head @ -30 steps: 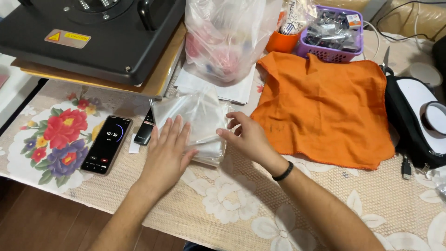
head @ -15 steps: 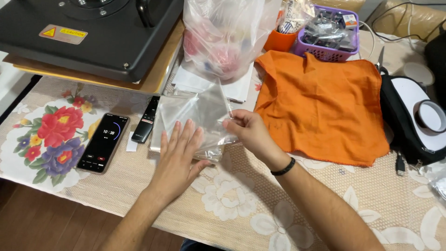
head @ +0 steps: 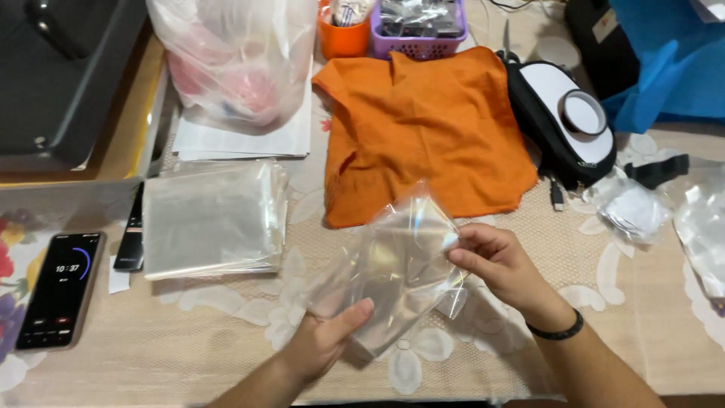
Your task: Packaging small items into individual plastic bags at a workstation.
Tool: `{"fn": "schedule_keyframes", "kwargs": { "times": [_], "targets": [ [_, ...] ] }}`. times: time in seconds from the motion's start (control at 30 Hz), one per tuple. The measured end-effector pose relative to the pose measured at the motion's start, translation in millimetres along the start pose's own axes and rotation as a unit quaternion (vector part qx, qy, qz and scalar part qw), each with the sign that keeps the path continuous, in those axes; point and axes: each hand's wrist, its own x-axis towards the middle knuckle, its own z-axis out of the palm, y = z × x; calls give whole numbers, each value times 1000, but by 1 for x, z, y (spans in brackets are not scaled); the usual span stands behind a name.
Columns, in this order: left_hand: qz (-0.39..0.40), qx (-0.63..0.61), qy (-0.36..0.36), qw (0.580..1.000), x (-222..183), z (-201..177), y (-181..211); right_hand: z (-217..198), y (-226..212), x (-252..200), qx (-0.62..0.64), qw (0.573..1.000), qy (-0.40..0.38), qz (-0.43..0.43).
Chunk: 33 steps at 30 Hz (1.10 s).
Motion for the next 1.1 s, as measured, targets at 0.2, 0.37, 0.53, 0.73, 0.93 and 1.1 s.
{"fn": "schedule_keyframes", "kwargs": {
  "times": [0.2,0.37,0.53,0.73,0.93,1.1],
  "targets": [
    [-126,-224,189,948,20,38,0,-3,-31,-34,-130,982,44,-127],
    [-107,-226,138,958,21,23,-19,8,-53,-43,-450,837,-23,-310],
    [-117,-231,47,965,21,16,-20,18,-63,-36,-462,806,1,-369],
    [-146,-227,41,962,20,10,-21,20,-61,-39,-474,772,82,-415],
    [-151,164,146,964,44,26,18,7,-12,-30,-535,719,23,-443],
    [-289,166,206,920,48,9,18,-15,52,-16,-590,715,-89,-364]
  ]
}}
